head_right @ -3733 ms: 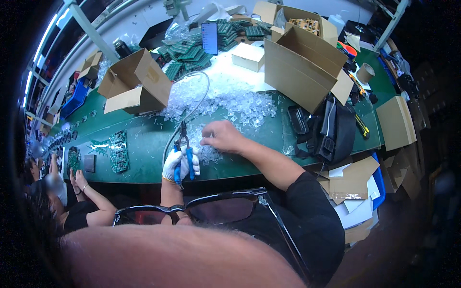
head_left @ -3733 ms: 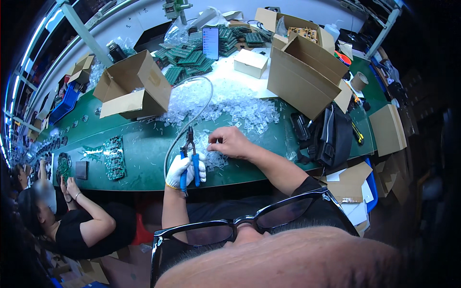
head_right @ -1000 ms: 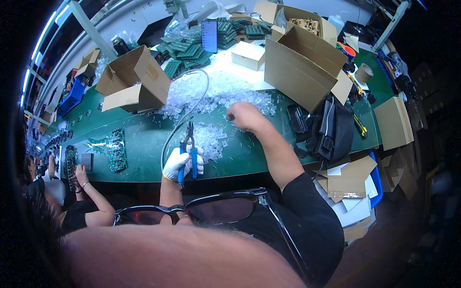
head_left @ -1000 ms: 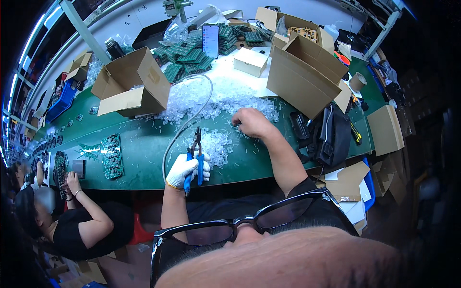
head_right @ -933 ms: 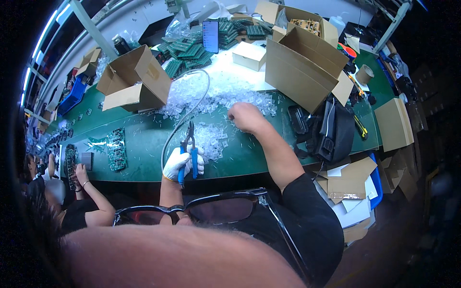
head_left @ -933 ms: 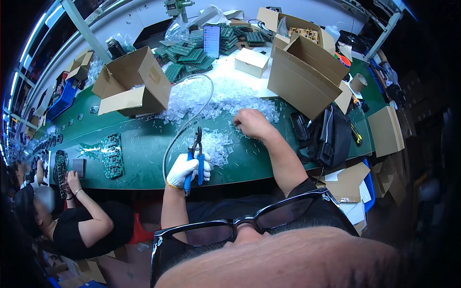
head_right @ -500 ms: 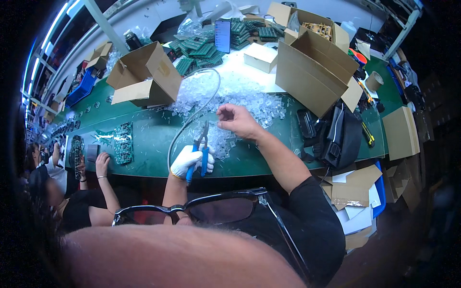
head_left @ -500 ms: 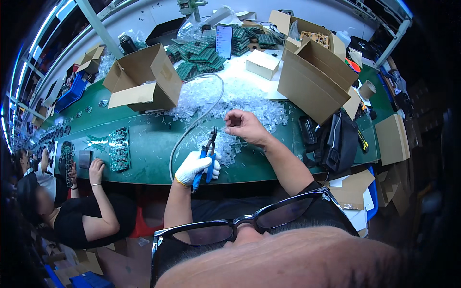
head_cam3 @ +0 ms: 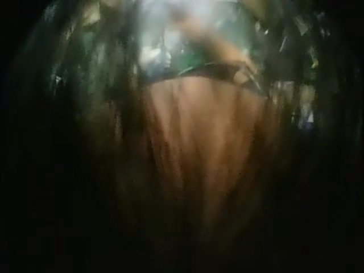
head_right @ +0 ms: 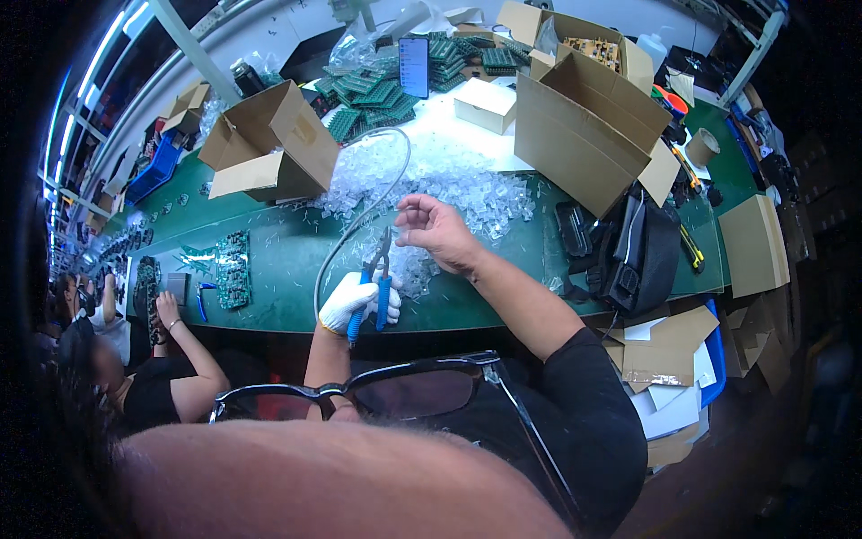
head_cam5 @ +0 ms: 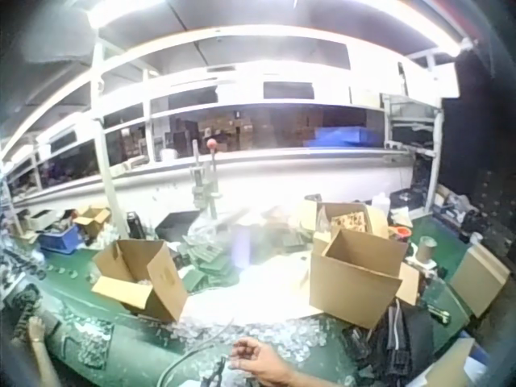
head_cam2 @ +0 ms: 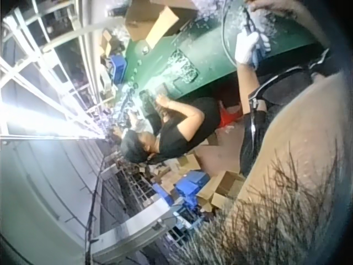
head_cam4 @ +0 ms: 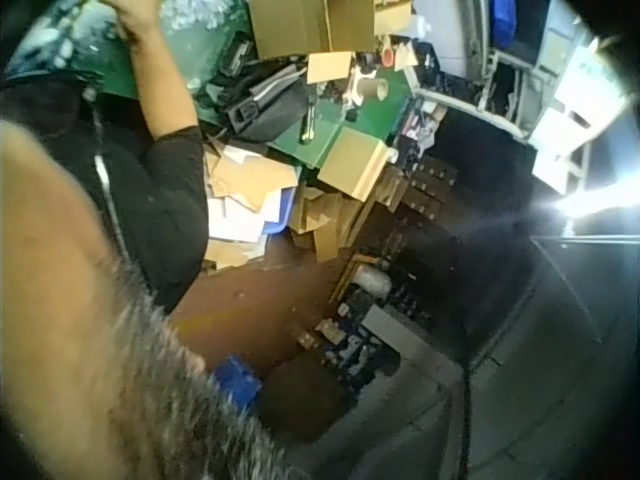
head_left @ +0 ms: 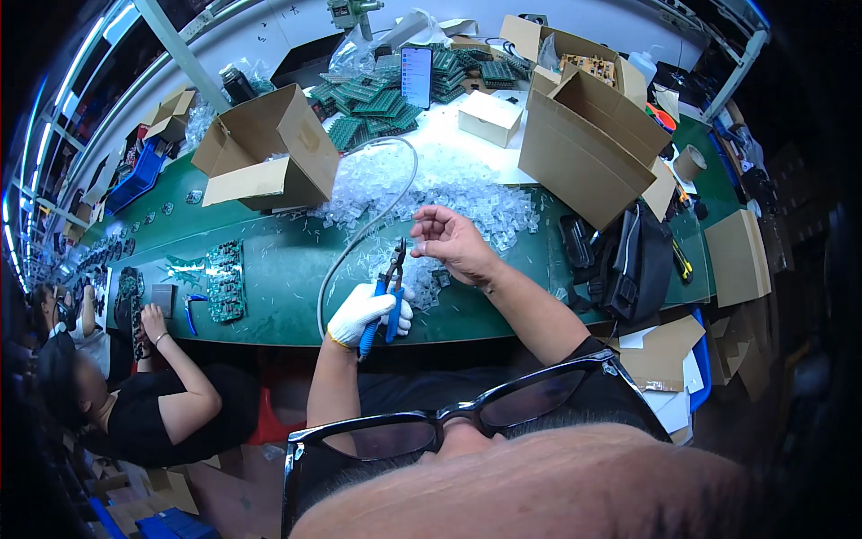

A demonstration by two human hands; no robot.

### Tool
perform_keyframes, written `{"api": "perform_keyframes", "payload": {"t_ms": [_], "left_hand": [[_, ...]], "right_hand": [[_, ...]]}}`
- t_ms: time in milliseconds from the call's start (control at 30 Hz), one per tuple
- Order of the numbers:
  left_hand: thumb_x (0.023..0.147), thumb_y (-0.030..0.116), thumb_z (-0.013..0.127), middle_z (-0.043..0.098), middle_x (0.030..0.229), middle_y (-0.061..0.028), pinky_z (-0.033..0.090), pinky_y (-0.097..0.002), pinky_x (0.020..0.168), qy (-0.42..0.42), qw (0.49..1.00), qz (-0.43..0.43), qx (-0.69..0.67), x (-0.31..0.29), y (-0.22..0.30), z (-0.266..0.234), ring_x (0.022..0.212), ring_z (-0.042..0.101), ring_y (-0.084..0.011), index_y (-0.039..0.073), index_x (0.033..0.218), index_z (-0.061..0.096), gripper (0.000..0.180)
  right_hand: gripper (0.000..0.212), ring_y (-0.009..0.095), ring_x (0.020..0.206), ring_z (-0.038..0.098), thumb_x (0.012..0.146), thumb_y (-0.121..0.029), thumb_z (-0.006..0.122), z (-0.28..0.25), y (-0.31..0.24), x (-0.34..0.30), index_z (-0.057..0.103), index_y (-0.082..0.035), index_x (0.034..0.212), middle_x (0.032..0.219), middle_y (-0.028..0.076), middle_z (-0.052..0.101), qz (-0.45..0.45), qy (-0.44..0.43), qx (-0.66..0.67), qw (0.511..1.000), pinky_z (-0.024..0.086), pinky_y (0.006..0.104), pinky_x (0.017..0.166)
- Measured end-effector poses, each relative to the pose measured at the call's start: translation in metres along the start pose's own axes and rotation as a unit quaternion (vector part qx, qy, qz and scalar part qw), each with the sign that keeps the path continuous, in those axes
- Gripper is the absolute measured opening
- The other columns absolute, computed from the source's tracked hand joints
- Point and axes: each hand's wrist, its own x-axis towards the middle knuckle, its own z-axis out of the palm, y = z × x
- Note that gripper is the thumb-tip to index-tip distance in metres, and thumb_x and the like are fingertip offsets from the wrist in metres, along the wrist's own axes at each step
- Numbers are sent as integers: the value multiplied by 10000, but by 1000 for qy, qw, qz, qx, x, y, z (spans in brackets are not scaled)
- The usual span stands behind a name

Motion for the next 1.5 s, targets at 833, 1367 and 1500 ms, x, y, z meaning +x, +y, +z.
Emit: {"api": "perform_keyframes", "payload": {"t_ms": [833,1367,1500], "left_hand": [[940,241,797,744,909,-111,633,-355,693,61,995,-34,76,-4,10,17,742,726,-186,-48,1198,699,399],[931,420,813,713,978,-156,629,-485,730,-50,994,49,-84,-1,-10,-20,814,727,-298,-54,1303,585,644],[901,449,837,711,971,-157,625,-491,756,-69,991,55,-99,3,-6,-15,842,727,-299,-73,1303,581,707]], "right_hand": [[406,146,961,720,857,50,832,-2,7,1,625,-1,1203,1055,92,740,-9,74,-76,994,613,312,887],[369,301,865,751,846,-297,837,10,-3,-7,740,-60,1112,988,138,777,-44,-66,-546,834,591,395,811],[263,378,933,751,856,-195,774,-22,-36,-5,757,-64,1084,1037,159,775,-84,48,-610,786,583,472,823]]}}
